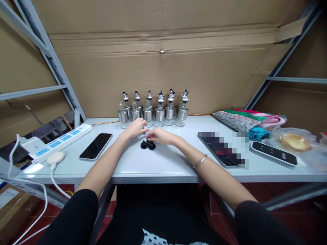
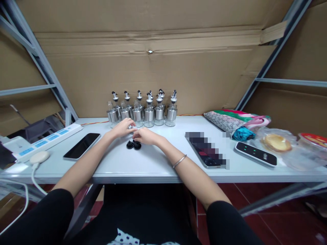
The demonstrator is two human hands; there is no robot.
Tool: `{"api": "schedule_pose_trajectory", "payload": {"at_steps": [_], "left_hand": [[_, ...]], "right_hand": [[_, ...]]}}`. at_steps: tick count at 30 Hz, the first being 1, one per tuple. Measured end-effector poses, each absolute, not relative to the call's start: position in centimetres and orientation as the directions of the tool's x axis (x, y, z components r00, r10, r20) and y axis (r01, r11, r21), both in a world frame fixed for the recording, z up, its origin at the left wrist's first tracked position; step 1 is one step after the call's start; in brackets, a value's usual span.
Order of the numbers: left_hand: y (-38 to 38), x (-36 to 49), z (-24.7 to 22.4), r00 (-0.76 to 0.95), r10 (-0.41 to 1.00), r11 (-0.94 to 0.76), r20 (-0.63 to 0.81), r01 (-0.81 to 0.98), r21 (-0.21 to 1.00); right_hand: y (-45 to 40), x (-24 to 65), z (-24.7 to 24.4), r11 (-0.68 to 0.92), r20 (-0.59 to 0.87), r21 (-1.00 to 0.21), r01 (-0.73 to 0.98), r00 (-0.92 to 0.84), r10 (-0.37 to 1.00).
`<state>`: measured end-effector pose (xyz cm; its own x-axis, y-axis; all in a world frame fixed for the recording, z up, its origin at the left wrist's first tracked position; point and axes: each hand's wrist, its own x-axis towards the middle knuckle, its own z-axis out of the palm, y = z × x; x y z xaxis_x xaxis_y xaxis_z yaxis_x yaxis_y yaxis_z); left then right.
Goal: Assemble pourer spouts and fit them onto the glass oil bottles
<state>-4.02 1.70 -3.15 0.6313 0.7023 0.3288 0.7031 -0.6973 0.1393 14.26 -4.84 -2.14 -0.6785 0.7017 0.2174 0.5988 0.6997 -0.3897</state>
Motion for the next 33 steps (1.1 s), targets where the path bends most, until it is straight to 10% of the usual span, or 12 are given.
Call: {"api": "schedule_pose_trajectory", "payload": {"at_steps": [6, 11, 20, 26, 33], "left_hand": [[0.8, -3.4, -2.3, 0.573, 0.698, -0.676, 0.430, 0.725, 0.132], [1.0, -0.2, -0.2, 0.363, 0.664, -0.703, 0.654, 0.601, 0.380], [5.2, 8.4, 3.2, 0.078, 0.799, -0.559, 0.596, 0.461, 0.689], [5.4, 8.2, 4.4, 0.102, 0.842, -0.496, 0.529, 0.531, 0.687], [1.3, 7.4, 6.5, 0.047, 0.624, -0.753, 0.780, 0.305, 0.584]], "right_hand": [[-4.8, 14.2, -2.3, 0.690, 0.277, -0.395, 0.606, -0.638, 0.719], [-4.7, 14.2, -1.9, 0.694, 0.328, -0.416, 0.588, -0.614, 0.717], [-2.9, 17.0, -0.7, 0.545, 0.670, -0.512, 0.664, -0.087, 0.737], [-2.2, 18.2, -0.6, 0.461, 0.677, -0.601, 0.652, 0.110, 0.728], [-2.5, 18.1, -0.5, 0.562, 0.829, -0.521, 0.642, 0.223, 0.513]]}}
